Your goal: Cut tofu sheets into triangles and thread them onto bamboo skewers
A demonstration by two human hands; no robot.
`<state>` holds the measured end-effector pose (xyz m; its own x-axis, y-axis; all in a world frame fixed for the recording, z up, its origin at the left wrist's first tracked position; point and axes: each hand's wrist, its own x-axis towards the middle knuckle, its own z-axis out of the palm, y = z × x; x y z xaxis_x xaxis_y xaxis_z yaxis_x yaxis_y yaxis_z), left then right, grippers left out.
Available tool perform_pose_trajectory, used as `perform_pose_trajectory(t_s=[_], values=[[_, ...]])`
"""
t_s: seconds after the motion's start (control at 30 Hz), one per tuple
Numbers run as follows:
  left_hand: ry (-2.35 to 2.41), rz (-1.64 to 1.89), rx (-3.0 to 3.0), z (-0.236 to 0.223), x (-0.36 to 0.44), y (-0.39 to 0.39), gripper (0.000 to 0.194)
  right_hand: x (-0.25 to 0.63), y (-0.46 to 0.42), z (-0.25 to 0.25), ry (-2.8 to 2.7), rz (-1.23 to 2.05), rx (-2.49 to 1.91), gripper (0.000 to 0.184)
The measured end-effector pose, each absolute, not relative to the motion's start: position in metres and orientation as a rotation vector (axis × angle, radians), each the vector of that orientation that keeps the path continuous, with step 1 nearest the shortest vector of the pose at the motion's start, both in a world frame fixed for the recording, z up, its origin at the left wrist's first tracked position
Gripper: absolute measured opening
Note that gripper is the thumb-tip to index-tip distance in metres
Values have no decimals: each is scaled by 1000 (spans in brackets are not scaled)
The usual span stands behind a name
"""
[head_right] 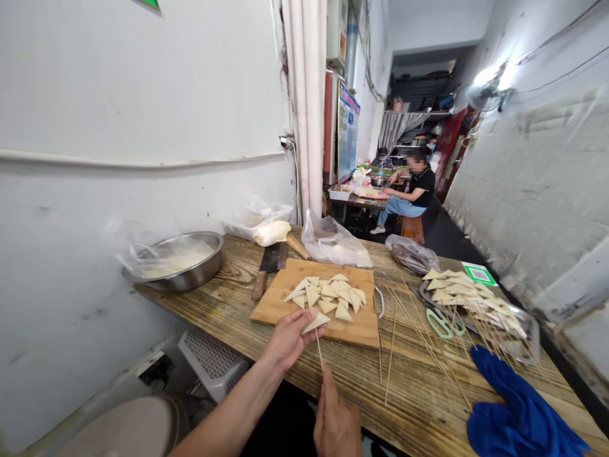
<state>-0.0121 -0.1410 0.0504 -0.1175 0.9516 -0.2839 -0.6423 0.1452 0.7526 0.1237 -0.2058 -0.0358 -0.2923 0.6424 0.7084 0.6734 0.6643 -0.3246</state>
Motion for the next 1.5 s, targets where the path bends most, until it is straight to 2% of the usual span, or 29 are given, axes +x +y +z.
perform_pose_trajectory(t_s=[0.5, 0.8, 1.3, 1.4, 1.5], values=[[937, 1380, 378, 51, -8, -144, 15, 121, -204, -36, -2013, -190, -1029, 45], [922, 1337, 418, 46, -4, -149, 20, 116, -194, -29, -2019, -257, -1117, 33], [959, 1275, 547, 26, 18, -152, 33, 118, -162, -15, -2019, -151, -1249, 40], [1147, 1321, 803, 24, 2, -139, 35, 126, -158, -17, -1978, -107, -1254, 39], [1649, 1451, 1267, 23, -28, -115, 31, 135, -156, -20, -1929, -21, -1271, 39]])
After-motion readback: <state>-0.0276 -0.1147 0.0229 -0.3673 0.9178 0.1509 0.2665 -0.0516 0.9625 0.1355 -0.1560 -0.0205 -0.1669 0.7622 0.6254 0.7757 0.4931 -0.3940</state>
